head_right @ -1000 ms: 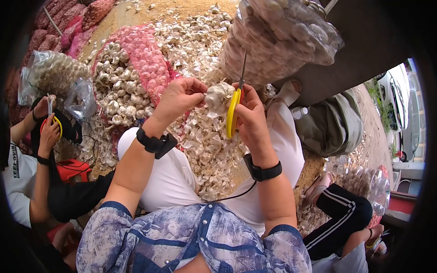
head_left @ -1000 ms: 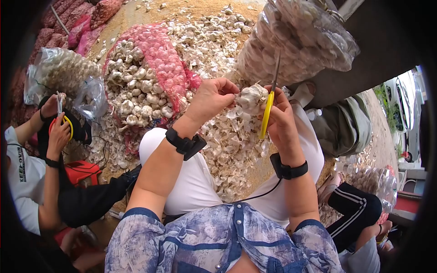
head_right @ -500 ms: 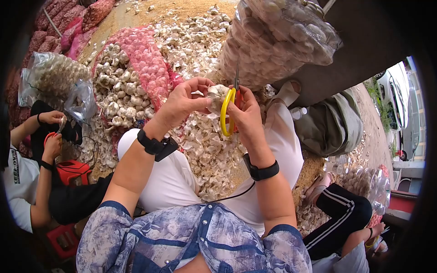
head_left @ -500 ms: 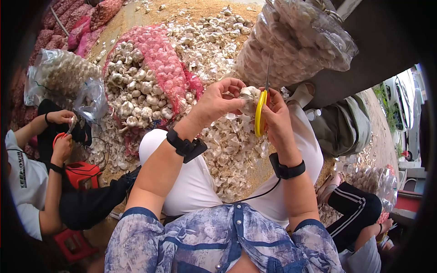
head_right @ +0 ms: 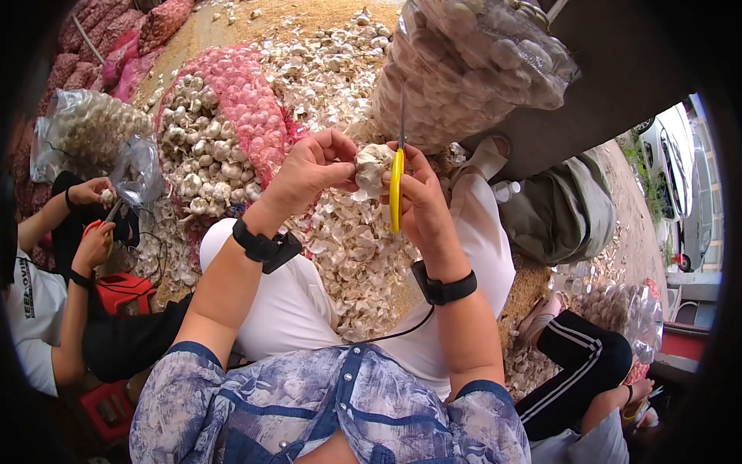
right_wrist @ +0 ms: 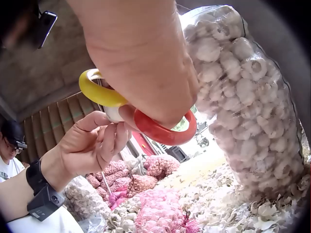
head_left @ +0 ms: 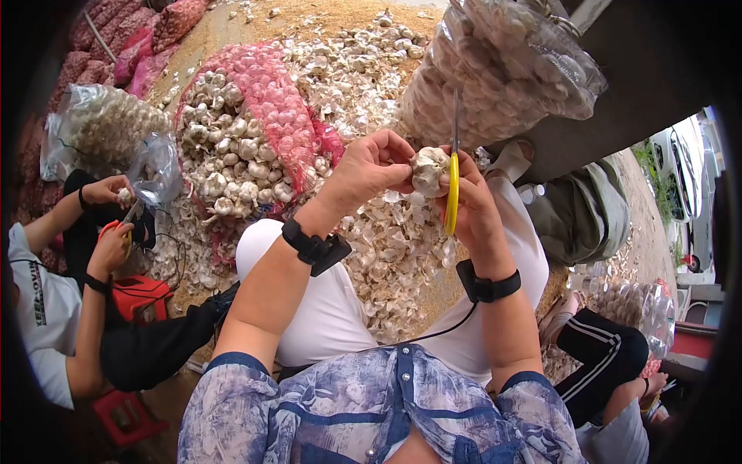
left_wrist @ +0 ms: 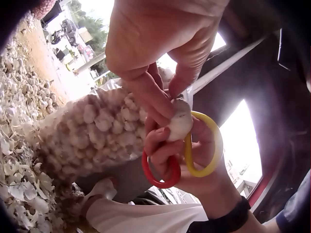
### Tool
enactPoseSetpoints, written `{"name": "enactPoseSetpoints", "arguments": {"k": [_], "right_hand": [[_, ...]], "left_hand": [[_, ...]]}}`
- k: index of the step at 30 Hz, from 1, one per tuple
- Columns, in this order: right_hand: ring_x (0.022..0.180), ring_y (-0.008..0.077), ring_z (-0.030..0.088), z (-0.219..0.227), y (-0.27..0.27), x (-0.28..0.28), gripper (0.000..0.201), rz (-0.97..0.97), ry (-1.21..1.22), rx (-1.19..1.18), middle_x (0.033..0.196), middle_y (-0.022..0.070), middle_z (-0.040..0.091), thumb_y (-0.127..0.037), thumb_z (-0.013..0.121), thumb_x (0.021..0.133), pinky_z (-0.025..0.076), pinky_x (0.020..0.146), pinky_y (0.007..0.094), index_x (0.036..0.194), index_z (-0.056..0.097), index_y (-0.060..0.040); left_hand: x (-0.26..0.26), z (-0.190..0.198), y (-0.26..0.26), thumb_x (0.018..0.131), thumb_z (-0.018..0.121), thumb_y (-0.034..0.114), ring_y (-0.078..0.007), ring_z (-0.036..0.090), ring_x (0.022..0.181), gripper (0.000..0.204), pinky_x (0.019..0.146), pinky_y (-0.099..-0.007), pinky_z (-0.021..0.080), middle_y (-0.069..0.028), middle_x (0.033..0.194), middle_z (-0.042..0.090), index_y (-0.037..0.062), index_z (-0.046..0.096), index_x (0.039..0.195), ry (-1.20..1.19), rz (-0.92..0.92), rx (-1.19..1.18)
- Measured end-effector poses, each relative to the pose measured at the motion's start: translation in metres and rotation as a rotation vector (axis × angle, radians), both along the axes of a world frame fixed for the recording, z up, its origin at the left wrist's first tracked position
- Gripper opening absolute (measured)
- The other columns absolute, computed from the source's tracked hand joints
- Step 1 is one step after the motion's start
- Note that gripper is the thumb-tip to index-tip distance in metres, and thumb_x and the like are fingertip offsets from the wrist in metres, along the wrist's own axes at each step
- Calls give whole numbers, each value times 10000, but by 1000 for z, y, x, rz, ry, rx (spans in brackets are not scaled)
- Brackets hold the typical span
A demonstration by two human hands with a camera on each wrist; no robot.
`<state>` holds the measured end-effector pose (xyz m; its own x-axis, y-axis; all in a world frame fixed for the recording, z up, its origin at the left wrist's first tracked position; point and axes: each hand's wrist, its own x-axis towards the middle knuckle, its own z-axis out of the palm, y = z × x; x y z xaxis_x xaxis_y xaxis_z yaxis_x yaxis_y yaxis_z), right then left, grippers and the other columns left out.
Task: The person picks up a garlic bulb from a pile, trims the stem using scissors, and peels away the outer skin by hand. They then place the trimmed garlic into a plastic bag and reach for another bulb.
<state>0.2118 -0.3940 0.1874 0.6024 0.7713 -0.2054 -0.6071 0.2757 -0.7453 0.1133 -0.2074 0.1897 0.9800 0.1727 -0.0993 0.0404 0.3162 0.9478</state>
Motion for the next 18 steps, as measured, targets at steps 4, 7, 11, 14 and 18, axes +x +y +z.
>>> {"name": "enactPoseSetpoints", "arguments": {"k": [4,7,11,14,18], "right_hand": [[969,123,609,-4,3,1,527,-56,-77,-36,1131,41,607,-25,652,825,488,839,248,1323,479,-43],[973,120,607,-4,4,-1,521,-90,-326,-79,1125,36,612,-4,637,813,484,838,243,1311,487,-36],[976,109,600,-1,2,-2,534,-45,-398,-112,1126,32,616,7,641,791,478,835,240,1304,494,-26],[980,109,602,-5,-1,2,536,-13,-351,-102,1112,32,621,4,651,789,478,839,237,1301,497,-29],[946,106,609,0,0,3,526,1,-195,-77,1089,39,622,-13,654,801,481,820,223,1302,498,-36]], "left_hand": [[-1,13,-3,875,695,86,-143,678,843,264,730,-298,599,-71,1019,634,14,557,1088,90,-16,-90],[0,3,-5,862,714,94,-133,669,835,284,707,-283,590,-72,1000,629,11,556,1083,66,22,247],[1,-2,-2,853,724,89,-126,661,824,296,695,-271,581,-66,978,627,7,555,1083,71,1,324],[0,3,1,855,717,78,-126,659,815,285,715,-276,587,-62,951,632,7,556,1078,88,-30,180],[-1,6,1,845,689,30,-149,673,819,236,757,-303,606,-75,932,639,-8,563,1040,84,-42,5]]}}
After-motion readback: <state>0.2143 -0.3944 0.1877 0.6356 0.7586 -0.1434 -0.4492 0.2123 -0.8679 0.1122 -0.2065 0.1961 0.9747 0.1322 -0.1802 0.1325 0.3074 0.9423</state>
